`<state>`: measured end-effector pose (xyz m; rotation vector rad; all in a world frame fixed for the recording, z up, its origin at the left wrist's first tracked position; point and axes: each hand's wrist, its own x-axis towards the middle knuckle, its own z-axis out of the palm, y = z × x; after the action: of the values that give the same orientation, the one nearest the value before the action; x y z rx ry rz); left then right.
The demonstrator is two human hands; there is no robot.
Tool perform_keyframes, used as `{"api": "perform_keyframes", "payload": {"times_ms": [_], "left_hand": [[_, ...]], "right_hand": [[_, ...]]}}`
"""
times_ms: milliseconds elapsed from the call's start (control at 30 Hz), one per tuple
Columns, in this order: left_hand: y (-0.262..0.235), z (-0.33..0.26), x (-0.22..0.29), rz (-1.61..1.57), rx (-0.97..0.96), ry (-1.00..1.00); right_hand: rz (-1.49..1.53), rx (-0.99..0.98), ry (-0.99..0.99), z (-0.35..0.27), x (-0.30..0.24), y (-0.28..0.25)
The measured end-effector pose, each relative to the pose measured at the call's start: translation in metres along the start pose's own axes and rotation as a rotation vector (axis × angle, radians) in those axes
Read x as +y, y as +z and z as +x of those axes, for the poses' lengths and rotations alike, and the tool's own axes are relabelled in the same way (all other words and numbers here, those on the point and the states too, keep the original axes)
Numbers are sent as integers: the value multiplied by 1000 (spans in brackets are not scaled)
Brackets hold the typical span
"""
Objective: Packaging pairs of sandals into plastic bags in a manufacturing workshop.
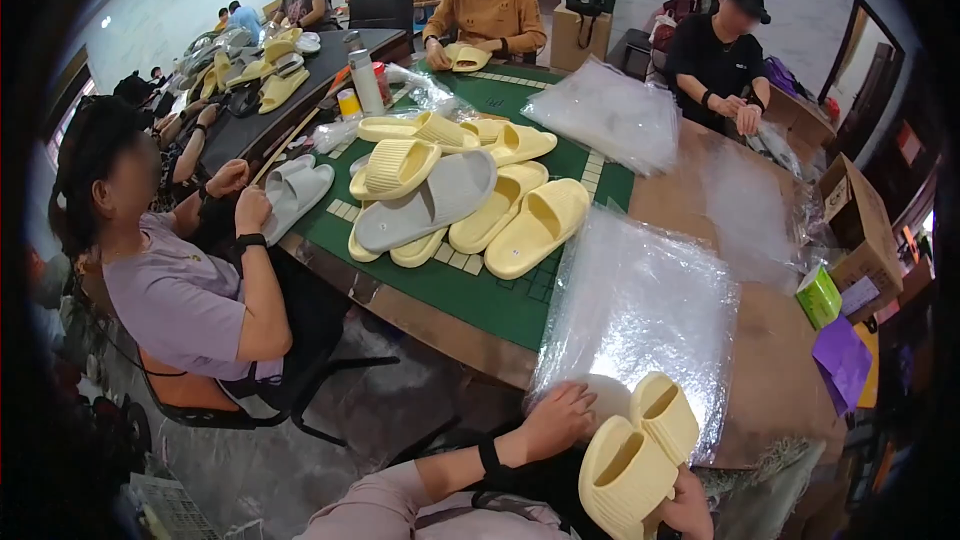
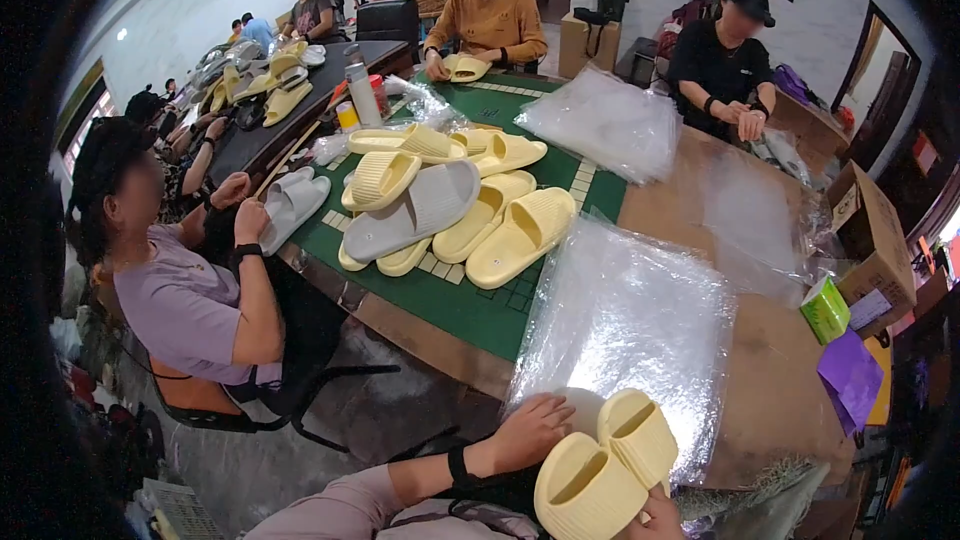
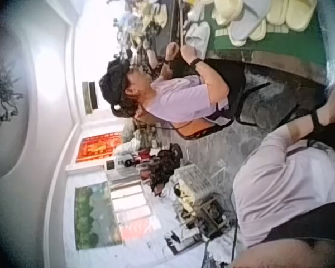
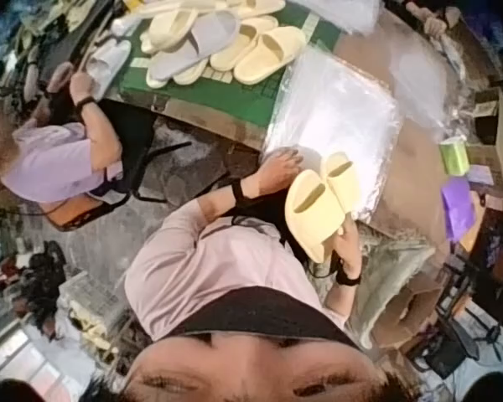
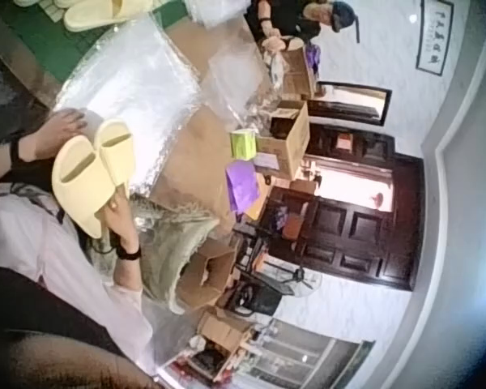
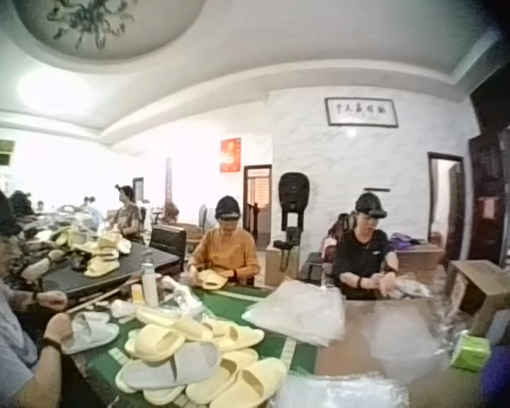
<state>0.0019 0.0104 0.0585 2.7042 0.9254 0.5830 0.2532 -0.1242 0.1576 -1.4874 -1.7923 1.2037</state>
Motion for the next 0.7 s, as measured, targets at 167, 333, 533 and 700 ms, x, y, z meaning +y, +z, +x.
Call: {"api": "perform_keyframes", "payload": {"times_ms": [167,333,533,700], "left_hand": [[-6,2,3,-14,31,-65],[7,-2,-8,-21,50,-31],[9,11,-11,-185,-175,-62],[13,2,-20,-82,-77,-75]], "right_hand": [[112,-63,143,-1,-7,13],[47,-166,25,-6,2,23],[60,-199,-59,-12,10,24],[7,-220,-223,3,-3,27]]}}
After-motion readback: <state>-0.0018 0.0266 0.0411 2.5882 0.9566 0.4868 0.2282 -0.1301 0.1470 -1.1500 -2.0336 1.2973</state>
